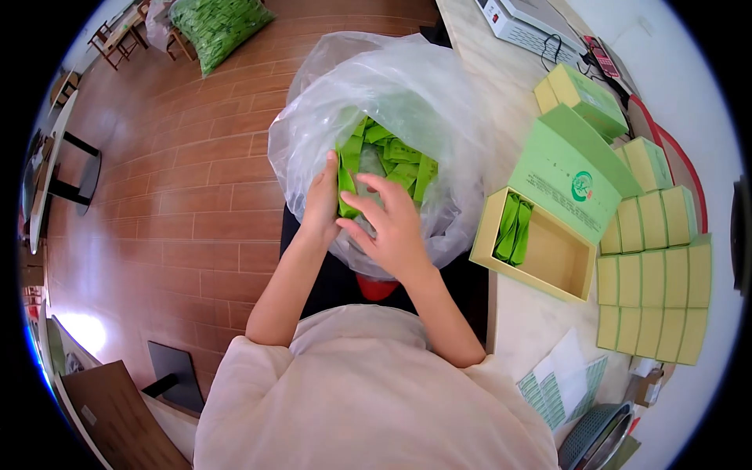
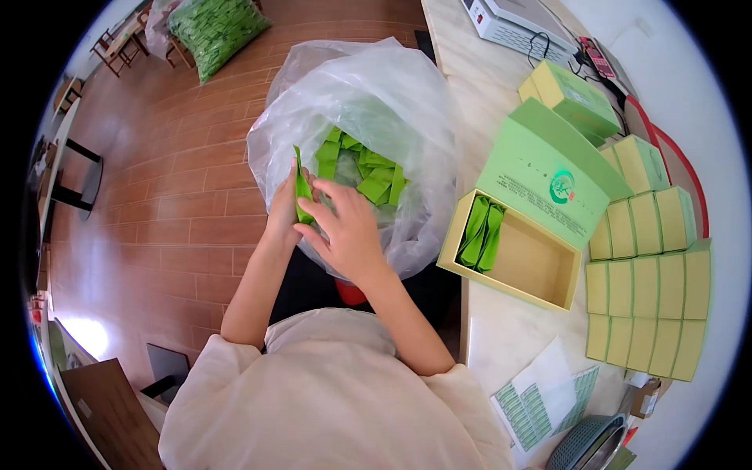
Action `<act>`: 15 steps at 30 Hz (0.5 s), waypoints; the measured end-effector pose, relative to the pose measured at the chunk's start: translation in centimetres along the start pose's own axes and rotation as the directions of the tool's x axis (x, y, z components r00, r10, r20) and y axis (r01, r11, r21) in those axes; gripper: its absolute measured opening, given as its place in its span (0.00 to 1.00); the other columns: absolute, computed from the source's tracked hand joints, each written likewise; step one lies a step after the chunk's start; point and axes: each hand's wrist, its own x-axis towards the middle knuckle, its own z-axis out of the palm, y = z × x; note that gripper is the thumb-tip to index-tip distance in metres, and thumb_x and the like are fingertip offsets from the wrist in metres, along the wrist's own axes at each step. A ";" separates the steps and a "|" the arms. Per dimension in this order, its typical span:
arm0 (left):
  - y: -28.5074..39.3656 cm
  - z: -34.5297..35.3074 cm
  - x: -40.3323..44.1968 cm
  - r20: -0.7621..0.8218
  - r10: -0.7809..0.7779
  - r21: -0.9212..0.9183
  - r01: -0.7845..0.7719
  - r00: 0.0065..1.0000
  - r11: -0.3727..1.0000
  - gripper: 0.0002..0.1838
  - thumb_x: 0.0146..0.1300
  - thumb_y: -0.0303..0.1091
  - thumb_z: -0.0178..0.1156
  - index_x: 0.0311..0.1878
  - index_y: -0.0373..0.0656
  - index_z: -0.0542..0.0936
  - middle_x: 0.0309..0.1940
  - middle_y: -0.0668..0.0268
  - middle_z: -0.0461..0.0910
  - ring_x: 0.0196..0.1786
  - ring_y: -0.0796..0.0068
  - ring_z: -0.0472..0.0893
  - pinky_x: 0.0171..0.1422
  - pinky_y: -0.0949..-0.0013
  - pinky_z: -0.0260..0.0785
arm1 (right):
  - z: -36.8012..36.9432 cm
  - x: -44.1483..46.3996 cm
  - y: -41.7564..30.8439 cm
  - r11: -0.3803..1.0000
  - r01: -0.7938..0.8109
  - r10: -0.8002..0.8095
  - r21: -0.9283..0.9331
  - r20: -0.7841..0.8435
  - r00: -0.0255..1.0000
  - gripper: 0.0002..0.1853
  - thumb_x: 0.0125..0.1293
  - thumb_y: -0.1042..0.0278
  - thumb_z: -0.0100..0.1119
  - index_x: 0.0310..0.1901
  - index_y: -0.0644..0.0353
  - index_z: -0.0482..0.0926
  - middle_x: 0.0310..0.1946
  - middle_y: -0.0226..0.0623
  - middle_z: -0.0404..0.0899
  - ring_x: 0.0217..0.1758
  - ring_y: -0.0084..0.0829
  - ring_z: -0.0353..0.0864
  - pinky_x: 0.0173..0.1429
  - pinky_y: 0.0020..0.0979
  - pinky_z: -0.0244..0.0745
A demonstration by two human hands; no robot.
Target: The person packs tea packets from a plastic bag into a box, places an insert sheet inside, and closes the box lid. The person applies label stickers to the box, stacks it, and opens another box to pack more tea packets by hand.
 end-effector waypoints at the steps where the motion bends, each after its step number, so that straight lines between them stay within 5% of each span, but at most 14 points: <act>1: 0.6 0.9 -0.7 -0.051 -0.007 -0.046 0.005 0.999 0.999 0.20 0.73 0.53 0.47 0.31 0.48 0.69 0.24 0.73 0.66 0.26 0.80 0.68 0.29 0.75 0.62 | 0.3 -0.4 0.2 0.995 0.053 -0.053 -0.080 0.006 0.999 0.14 0.53 0.68 0.68 0.40 0.60 0.77 0.49 0.40 0.74 0.46 0.42 0.75 0.49 0.39 0.70; 5: -1.7 -3.4 1.9 0.103 -0.026 -0.207 0.047 0.994 0.977 0.20 0.73 0.52 0.45 0.33 0.46 0.71 0.24 0.72 0.66 0.26 0.81 0.68 0.29 0.75 0.62 | 0.5 -1.6 0.7 0.991 0.081 -0.075 -0.105 0.061 0.995 0.14 0.52 0.68 0.69 0.39 0.60 0.77 0.49 0.42 0.75 0.47 0.44 0.75 0.50 0.38 0.70; 7: -2.2 -2.3 1.7 -0.137 0.164 0.176 -0.139 0.977 0.975 0.19 0.74 0.50 0.45 0.38 0.43 0.74 0.27 0.70 0.70 0.28 0.80 0.71 0.32 0.76 0.64 | 1.1 -2.2 1.1 0.975 -0.200 0.204 0.099 -0.036 0.978 0.14 0.57 0.66 0.67 0.42 0.61 0.77 0.48 0.43 0.75 0.48 0.43 0.76 0.51 0.38 0.70; 8: -3.0 -1.7 1.5 -0.142 0.157 0.170 -0.133 0.977 0.977 0.19 0.74 0.50 0.45 0.38 0.43 0.74 0.27 0.70 0.70 0.28 0.80 0.71 0.32 0.76 0.64 | 1.2 -2.1 1.2 0.974 -0.204 0.207 0.096 -0.027 0.978 0.14 0.57 0.66 0.67 0.42 0.61 0.77 0.48 0.43 0.75 0.48 0.43 0.76 0.51 0.38 0.70; 10: -5.1 -0.8 1.3 0.042 0.320 0.301 -0.317 0.947 0.899 0.18 0.74 0.47 0.45 0.43 0.42 0.76 0.31 0.70 0.74 0.33 0.78 0.74 0.39 0.76 0.67 | 1.8 -1.4 1.6 0.715 -0.610 0.613 0.341 0.113 0.782 0.15 0.64 0.62 0.61 0.47 0.63 0.76 0.48 0.44 0.76 0.46 0.39 0.76 0.50 0.35 0.70; 12: -7.1 -0.8 2.6 0.165 0.401 0.416 -0.433 0.901 0.800 0.16 0.75 0.42 0.45 0.47 0.41 0.77 0.37 0.65 0.76 0.41 0.75 0.75 0.49 0.74 0.67 | 2.7 -2.0 3.9 0.820 -0.514 0.538 0.252 -0.032 0.842 0.16 0.70 0.60 0.53 0.50 0.63 0.75 0.45 0.42 0.76 0.44 0.33 0.76 0.48 0.30 0.70; 15: -7.1 -0.1 5.1 0.264 0.567 0.630 -0.584 0.781 0.512 0.13 0.72 0.34 0.47 0.54 0.42 0.77 0.48 0.60 0.75 0.52 0.71 0.71 0.57 0.69 0.64 | 1.4 -3.2 7.5 0.642 -0.726 0.741 0.248 0.044 0.670 0.13 0.72 0.63 0.47 0.49 0.62 0.75 0.42 0.39 0.77 0.42 0.28 0.75 0.47 0.27 0.69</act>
